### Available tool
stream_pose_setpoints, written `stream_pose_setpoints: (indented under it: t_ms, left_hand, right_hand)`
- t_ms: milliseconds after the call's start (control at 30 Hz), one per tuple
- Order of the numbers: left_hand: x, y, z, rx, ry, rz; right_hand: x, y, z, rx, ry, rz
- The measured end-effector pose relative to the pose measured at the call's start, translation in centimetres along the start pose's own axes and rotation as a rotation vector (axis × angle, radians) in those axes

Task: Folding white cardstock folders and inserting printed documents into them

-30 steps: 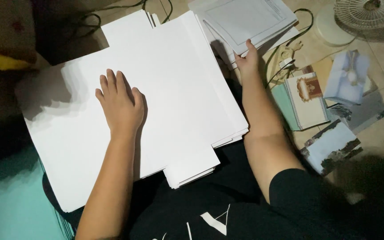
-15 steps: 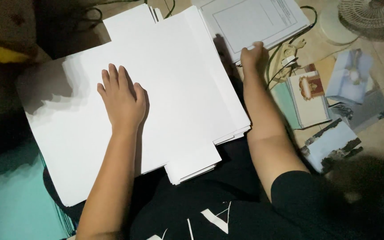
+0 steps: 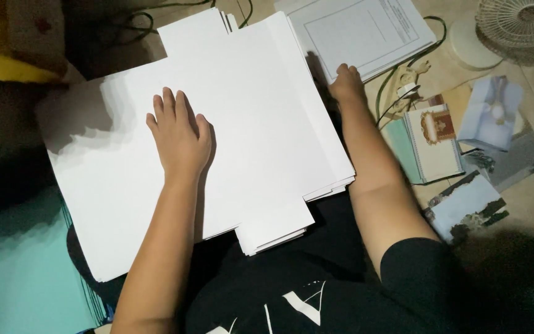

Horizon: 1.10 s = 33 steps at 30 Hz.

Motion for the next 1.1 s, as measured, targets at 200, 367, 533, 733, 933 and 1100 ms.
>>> stream_pose_setpoints:
  t_ms: [200,367,533,733,933,1100]
  left_hand:
    - [0.1,0.1,0.0,-0.003,0.0,0.003]
    - [-0.3,0.2,0.0,-0.1,0.017,0.179]
    - [-0.1,0.3,0.1,-0.095,0.031,0.19]
    - [-0.1,0.3,0.0,-0.099,0.043,0.2]
    - [-0.3,0.1,-0.1,-0.101,0.029,0.203]
    - [0.1,0.3,0.0,-0.104,0.045,0.214]
  right_hand:
    - [0.7,1.4,-1.0,-0.028,-0.067,-0.016]
    - [1.3,1.8,-3.2,-0.021,0.06,0.045]
    - [0.2,0.0,-4.2,0.149,0.197,0.154]
    - [0.8,1.5,-5.2,-0.01,0.121,-0.046]
    - [-0.9,-0.9,-3.7,0.035,0.138,-0.061]
    - [-1.2,-1.4,-3.2,0.078,0.194,-0.067]
Point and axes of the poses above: each hand's wrist, its own y-axis away from the middle knuckle, its own x-axis out of the back of the hand, z = x × y, the point moved 5 cm from there along -y, towards the middle knuckle, and after that the axes turned 14 degrees about -y, right-handed, at the moved point
